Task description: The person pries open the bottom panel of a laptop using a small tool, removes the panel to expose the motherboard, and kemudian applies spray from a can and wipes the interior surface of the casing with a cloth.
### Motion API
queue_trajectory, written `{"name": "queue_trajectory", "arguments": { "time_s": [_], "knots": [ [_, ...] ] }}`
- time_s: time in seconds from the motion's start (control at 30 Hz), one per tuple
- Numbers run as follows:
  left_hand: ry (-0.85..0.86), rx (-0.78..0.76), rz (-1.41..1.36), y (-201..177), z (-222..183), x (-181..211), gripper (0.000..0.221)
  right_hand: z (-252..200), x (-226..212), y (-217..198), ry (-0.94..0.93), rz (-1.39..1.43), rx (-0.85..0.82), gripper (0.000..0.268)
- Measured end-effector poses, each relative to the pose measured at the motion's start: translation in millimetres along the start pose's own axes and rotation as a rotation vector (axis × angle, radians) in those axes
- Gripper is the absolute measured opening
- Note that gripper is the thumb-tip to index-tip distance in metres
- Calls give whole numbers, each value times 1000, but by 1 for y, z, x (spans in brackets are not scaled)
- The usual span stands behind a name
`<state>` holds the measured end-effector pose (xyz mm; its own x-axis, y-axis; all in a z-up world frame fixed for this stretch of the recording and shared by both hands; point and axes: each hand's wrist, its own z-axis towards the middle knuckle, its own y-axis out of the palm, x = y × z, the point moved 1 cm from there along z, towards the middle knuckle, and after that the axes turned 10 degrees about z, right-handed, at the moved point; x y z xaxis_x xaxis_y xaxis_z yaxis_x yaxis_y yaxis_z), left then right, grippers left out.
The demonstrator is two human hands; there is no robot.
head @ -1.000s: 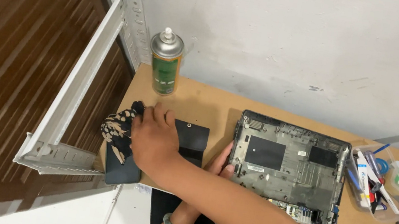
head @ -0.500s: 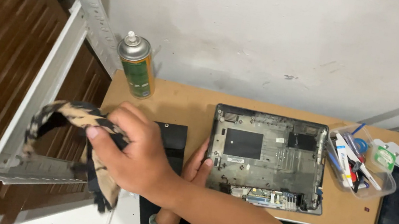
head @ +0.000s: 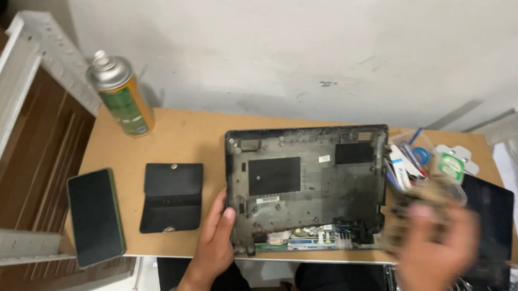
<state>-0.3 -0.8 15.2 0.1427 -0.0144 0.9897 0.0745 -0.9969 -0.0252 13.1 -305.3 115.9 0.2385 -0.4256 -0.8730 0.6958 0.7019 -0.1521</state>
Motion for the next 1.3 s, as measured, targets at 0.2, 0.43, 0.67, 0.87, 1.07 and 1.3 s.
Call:
{"name": "queue_trajectory", "arguments": {
  "time_s": [0.2,0.43,0.67,0.87,1.07,1.3],
  "knots": [
    [-52,62,81,28,-33,-1,65,-47,15,44,-347,-372,-643,43],
    [-72,237,-168,30,-43,-15,67,-43,-33,43,-507,-236,-807,67],
    [-107,231,-319,27,-65,6,71,-24,-55,9,-673,-290,-750,40],
    [-139,240,-290,29,-70,10,71,-29,-41,-23,-633,-6,-760,18],
    [-184,309,-479,25,-57,39,75,23,24,-66,709,702,53,16],
    [-145,247,-557,51,-68,68,88,-22,-19,-47,-269,-79,-344,29]
  ]
}}
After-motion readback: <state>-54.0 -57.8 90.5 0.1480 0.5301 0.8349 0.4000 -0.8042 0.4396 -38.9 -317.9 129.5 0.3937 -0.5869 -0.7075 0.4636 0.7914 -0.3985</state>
